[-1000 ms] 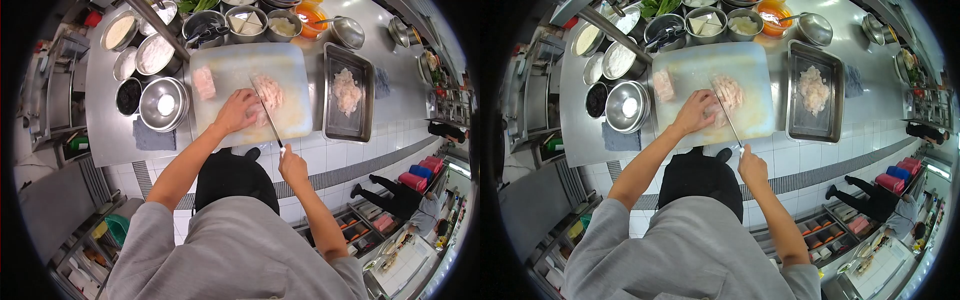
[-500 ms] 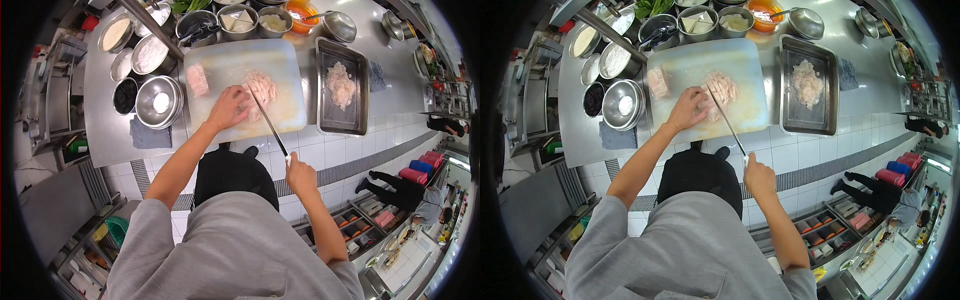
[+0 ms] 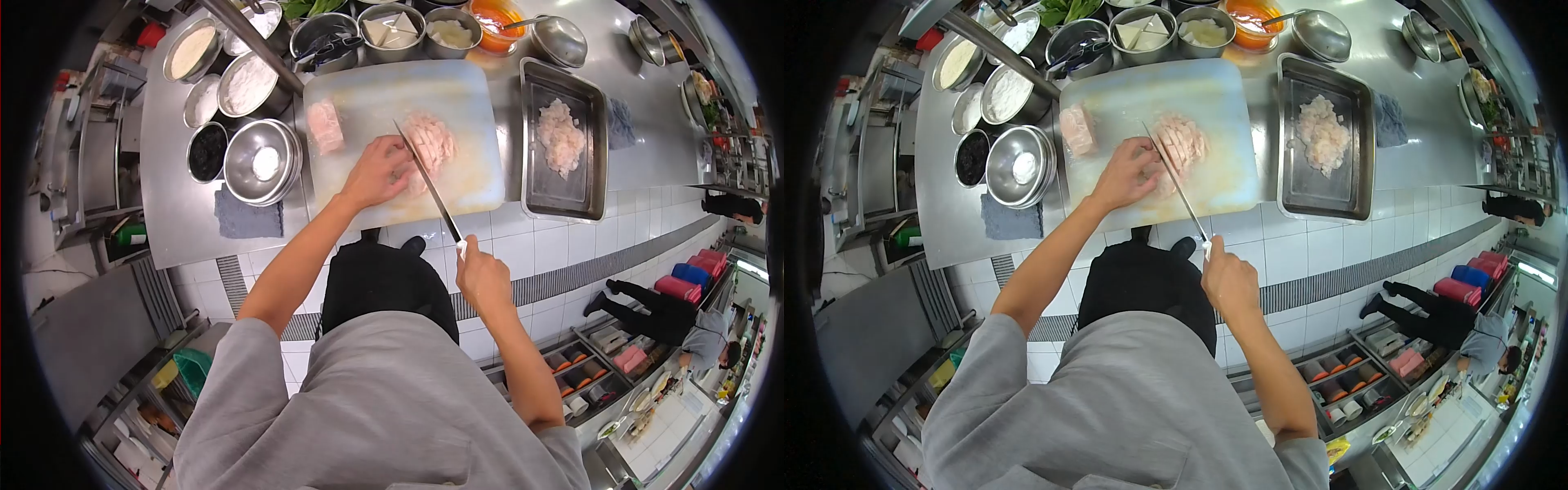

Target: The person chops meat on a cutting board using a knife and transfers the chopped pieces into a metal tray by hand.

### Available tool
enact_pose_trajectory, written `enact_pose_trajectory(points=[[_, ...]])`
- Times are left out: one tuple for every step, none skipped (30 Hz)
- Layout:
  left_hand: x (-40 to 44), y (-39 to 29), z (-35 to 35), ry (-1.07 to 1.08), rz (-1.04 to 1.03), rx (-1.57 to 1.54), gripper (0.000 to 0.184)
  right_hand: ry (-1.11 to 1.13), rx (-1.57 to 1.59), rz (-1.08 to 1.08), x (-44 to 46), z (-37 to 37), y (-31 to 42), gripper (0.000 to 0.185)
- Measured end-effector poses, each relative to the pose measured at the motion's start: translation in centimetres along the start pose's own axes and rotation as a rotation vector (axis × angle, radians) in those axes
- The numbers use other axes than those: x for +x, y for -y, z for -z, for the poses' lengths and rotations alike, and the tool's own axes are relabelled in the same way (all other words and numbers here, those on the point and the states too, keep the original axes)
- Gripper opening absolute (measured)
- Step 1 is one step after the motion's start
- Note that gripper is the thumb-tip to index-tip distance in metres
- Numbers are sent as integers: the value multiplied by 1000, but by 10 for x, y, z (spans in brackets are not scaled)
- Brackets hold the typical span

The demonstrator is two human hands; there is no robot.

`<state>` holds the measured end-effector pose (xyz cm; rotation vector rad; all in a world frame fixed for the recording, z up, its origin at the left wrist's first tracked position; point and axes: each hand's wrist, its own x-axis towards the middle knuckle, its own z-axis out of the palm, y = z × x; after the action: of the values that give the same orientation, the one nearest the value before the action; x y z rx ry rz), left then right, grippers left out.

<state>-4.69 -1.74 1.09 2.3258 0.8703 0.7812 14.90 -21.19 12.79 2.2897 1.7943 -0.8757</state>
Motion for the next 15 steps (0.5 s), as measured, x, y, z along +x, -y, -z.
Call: enact_pose_trajectory(points=[[1,2,-1,8,-6,6,33,-23,-11,11,-5,-1,0,21],[1,5,-3,18,-10,12,32,-44,-21,22,-9,-1,0,22],[1,5,-3,18,-5,11,32,-39,-21,24,-10,0,1,22],[0,4,-3,13,-9,10,33,-1,-31,13,-11,1,1,23],[0,5,-3,7,-12,8,34,36,-41,3,-10,2,1,25],[0,6,-3,12,-8,5,34,43,-40,0,-2,-4,2,25],[-1,5,-6,-3,-5,-26,35,-29,-34,37,13,-13,5,25],[0,4,-7,-24,-6,-52,36,-108,-30,78,26,-18,7,25],[2,5,-8,-29,-10,-48,36,-115,-31,81,36,-13,11,25],[1,5,-8,-58,-13,-44,34,-67,-50,69,44,-8,17,24],[1,5,-9,-84,-14,-45,32,-16,-70,52,47,-3,21,22],[2,5,-9,-88,-16,-47,32,-19,-74,51,38,0,17,22],[0,5,-9,-89,-20,-27,32,0,-94,32,18,3,8,20],[-1,6,-10,-92,-23,-6,33,18,-114,15,9,4,2,17],[-1,7,-10,-96,-15,-5,33,24,-119,20,14,0,0,17]])
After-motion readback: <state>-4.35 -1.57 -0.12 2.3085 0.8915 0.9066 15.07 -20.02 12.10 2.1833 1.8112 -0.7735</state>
